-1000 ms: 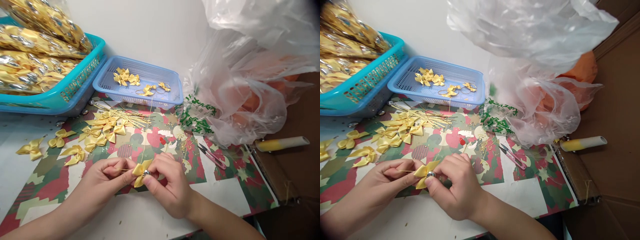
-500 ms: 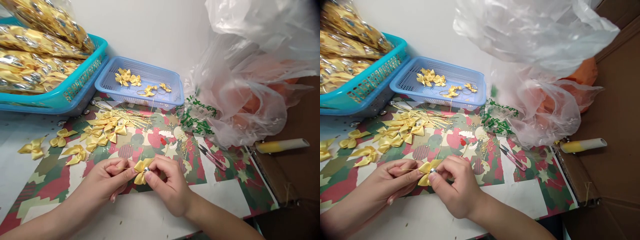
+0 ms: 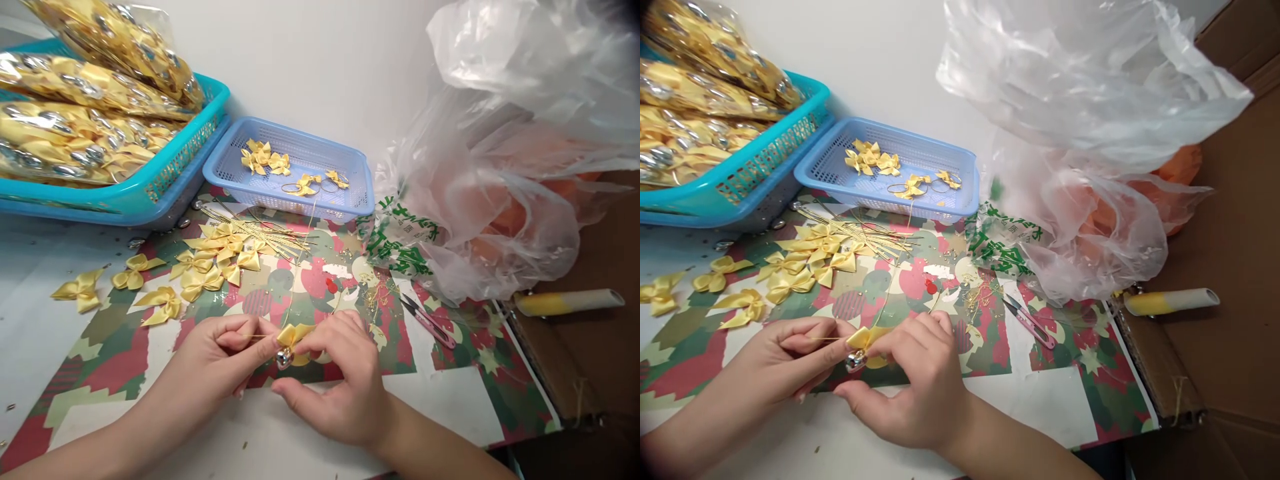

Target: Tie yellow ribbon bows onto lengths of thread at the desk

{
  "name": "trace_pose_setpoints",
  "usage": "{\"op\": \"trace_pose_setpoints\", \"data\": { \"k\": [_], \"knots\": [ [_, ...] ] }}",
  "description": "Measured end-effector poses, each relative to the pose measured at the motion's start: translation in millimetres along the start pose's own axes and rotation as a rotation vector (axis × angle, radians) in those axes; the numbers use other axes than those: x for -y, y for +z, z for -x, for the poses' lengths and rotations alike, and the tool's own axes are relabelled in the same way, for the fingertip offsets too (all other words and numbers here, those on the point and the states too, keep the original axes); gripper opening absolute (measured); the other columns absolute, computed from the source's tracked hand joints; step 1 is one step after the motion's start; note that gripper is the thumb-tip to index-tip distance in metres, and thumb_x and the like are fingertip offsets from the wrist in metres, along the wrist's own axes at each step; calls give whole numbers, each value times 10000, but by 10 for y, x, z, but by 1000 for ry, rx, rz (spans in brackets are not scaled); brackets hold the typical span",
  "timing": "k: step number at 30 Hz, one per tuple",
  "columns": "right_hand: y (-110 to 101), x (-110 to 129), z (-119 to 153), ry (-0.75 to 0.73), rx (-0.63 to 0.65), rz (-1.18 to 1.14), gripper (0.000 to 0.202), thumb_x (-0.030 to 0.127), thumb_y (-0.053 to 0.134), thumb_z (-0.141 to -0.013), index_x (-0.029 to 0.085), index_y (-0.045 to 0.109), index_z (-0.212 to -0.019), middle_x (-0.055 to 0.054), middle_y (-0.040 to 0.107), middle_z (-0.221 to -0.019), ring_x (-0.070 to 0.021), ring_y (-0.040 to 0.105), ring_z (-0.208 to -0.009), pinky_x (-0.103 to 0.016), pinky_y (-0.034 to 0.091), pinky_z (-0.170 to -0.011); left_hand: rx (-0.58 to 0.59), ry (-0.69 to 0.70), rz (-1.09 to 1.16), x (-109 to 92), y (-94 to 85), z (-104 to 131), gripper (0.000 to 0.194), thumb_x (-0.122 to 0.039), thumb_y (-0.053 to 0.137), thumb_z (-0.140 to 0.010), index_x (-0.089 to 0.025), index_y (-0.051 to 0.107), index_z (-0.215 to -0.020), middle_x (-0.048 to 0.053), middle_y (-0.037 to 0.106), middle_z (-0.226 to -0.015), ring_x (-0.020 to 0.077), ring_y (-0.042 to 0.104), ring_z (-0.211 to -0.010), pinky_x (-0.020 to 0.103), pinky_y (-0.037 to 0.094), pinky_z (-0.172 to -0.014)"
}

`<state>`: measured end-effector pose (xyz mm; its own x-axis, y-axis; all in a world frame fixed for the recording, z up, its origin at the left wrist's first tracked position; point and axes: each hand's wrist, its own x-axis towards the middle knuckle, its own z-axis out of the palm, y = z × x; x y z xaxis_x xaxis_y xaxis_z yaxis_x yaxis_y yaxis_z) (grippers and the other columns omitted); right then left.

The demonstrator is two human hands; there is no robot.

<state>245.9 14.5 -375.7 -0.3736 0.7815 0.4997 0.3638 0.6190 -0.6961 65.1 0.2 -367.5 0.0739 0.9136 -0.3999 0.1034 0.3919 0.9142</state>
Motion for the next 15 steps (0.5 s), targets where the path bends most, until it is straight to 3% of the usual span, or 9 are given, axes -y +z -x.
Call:
{"op": "trace_pose_setpoints", "data": {
  "k": [4,8,11,15],
  "knots": [
    [45,8,16,-41,-40,79,240,348,720,-843,202,531,-819,26,608,-674,-133,513,-634,-321,324,-683,12,0,16,-16,22,5,634,-490,711,-720,-178,188,-542,-19,475,-520,67,324,-442,186,288,-404],
    [38,38,13,-33,-47,106,103,249,621,-839,200,534,-814,18,585,-655,-137,490,-622,-332,308,-677,24,-3,36,-2,33,3,638,-506,705,-730,-179,187,-549,9,558,-591,67,359,-454,185,327,-416],
    [12,55,-5,35,-41,75,57,213,561,-813,195,528,-771,20,534,-624,-131,465,-604,-324,307,-662,25,-9,37,0,33,7,642,-523,703,-727,-184,187,-550,9,550,-596,68,345,-445,189,315,-391],
    [-13,54,-30,189,12,-70,109,219,532,-815,189,507,-713,27,510,-612,-117,463,-591,-302,346,-654,22,-3,22,3,26,18,634,-526,685,-764,-187,198,-542,-25,434,-492,80,321,-440,195,312,-398]
  ]
}}
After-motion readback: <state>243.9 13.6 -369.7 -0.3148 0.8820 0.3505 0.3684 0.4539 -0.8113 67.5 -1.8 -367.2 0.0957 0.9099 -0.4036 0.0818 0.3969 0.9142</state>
